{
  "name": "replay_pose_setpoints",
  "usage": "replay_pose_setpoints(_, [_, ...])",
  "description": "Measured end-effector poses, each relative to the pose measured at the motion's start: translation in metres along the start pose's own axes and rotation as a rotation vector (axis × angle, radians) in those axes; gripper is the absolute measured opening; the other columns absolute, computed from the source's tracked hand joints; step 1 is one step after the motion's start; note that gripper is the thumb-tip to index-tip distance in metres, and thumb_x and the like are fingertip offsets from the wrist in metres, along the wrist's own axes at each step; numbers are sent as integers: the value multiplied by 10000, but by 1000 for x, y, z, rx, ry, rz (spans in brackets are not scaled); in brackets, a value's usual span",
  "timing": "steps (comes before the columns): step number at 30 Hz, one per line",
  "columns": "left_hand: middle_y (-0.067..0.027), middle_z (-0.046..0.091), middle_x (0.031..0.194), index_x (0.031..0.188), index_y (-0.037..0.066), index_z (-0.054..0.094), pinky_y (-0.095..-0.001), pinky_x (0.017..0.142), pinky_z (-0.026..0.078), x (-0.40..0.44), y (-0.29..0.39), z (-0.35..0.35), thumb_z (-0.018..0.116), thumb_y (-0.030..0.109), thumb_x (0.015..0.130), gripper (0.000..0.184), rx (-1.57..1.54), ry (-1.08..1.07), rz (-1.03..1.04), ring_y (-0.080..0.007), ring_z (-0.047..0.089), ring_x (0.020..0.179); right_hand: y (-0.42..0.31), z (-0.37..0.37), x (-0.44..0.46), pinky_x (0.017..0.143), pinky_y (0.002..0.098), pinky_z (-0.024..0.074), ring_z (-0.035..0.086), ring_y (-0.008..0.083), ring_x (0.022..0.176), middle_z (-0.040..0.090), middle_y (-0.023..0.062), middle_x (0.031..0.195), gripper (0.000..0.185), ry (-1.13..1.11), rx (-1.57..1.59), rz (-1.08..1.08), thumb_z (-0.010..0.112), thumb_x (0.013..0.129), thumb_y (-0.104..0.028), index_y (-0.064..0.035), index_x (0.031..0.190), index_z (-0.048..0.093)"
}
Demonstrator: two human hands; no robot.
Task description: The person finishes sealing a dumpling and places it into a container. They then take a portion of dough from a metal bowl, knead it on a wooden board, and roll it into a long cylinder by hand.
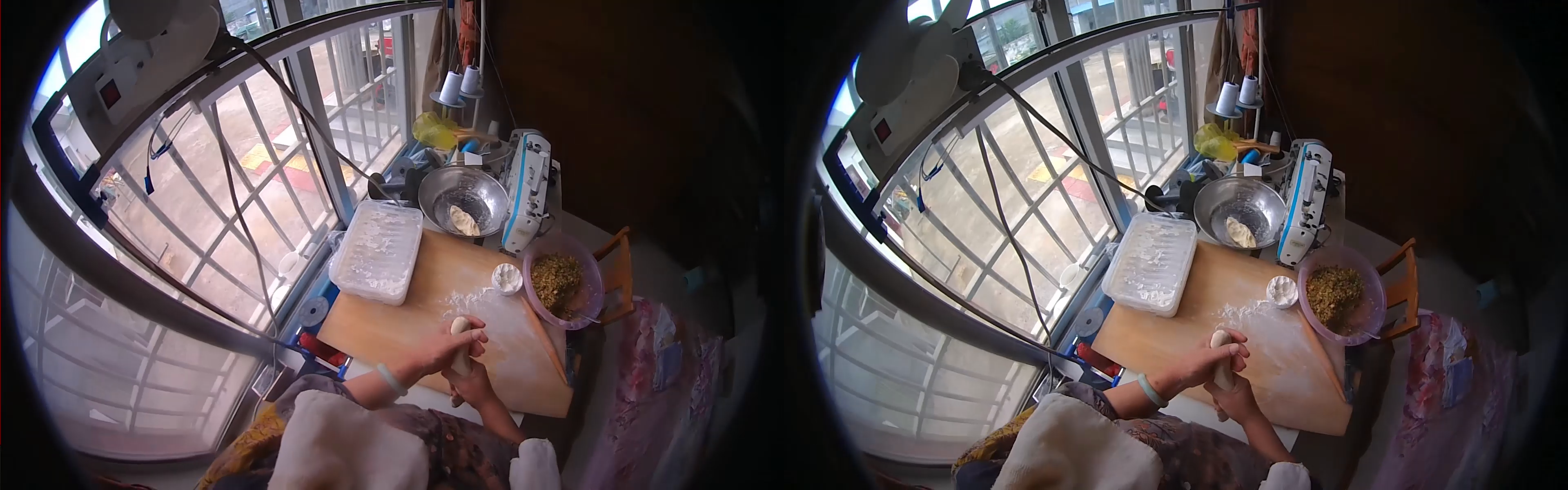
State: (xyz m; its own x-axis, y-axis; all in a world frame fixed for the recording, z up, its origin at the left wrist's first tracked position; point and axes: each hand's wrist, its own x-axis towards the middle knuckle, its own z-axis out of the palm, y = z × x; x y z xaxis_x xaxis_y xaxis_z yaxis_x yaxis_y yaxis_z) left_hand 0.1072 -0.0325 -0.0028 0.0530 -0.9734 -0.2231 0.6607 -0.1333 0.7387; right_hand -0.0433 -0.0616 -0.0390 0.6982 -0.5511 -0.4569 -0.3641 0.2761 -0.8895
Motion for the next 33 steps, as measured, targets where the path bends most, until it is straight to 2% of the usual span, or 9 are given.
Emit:
replay_pose_setpoints(2, [-24, 595, 797, 1216, 80, 542, -271, 611, 504, 6, -17, -12, 676, 238, 955, 333, 39, 89, 32, -94, 566, 674, 9, 1, 9, 528, 295, 499, 611, 125, 566, 632, 32, 689, 235, -51, -54, 53, 747, 861, -167, -36, 987, 599])
replay_pose_setpoints(7, [15, 567, 767, 1077, 85, 598, -240, 579, 458, 5, -22, -18, 719, 322, 923, 307, 112, 58, 110, -62, 524, 653, 20, -17, 17, 942, 349, 488, 612, 187, 1090, 610, 88, 1185, 706, -254, -95, -148, 818, 749, -179, -31, 1346, 473])
replay_pose_setpoints(13, [12, 584, 742, 834, 71, 608, -256, 580, 448, -8, -7, -1, 713, 389, 910, 343, 440, -50, 164, -76, 528, 658, 31, -19, 29, 800, 306, 526, 632, 152, 1002, 610, 104, 1180, 782, -352, 81, -266, 814, 736, -139, -76, 1379, 373])
replay_pose_setpoints(16, [-1, 570, 680, 746, 68, 590, -271, 555, 441, -10, 0, 7, 682, 395, 926, 384, 592, 123, 85, -88, 516, 622, 4, -8, 9, 665, 295, 535, 668, 149, 833, 669, 92, 974, 529, -246, 267, -176, 783, 762, -131, -48, 1209, 513])
replay_pose_setpoints(17, [-5, 558, 658, 729, 68, 582, -275, 543, 434, -8, -3, 5, 665, 405, 935, 404, 524, 161, 85, -94, 509, 606, -1, -7, 6, 541, 310, 518, 652, 155, 615, 644, 51, 708, 264, -187, 180, -104, 762, 826, -165, -22, 970, 594])
replay_pose_setpoints(21, [-25, 522, 596, 680, 68, 554, -292, 498, 399, -5, -22, -12, 594, 452, 966, 481, 251, 272, 41, -117, 484, 557, 5, 1, 1, 444, 292, 465, 570, 143, 444, 558, 21, 545, 358, -127, 6, -48, 746, 902, -331, -23, 814, 585])
replay_pose_setpoints(27, [-1, 376, 540, 614, 145, 404, -305, 492, 369, 9, -63, -43, 576, 491, 967, 524, -305, 372, -52, -151, 385, 490, 37, -3, 8, 543, 292, 527, 631, 147, 615, 616, 58, 769, 512, -238, 239, 13, 823, 820, -362, -28, 1058, 517])
replay_pose_setpoints(29, [12, 345, 556, 637, 180, 361, -304, 507, 364, 10, -51, -44, 635, 519, 927, 524, -408, 472, -87, -146, 369, 498, 34, -6, 8, 618, 299, 549, 632, 142, 680, 623, 64, 878, 572, -282, 191, 77, 841, 774, -220, -31, 1163, 466])
replay_pose_setpoints(33, [25, 370, 617, 698, 182, 414, -286, 559, 401, 13, -29, -54, 679, 526, 906, 482, -318, 552, 81, -122, 411, 561, 63, -1, -3, 796, 425, 503, 662, 348, 879, 654, 195, 921, 528, 17, -367, -54, 825, 758, -285, -8, 1101, 535])
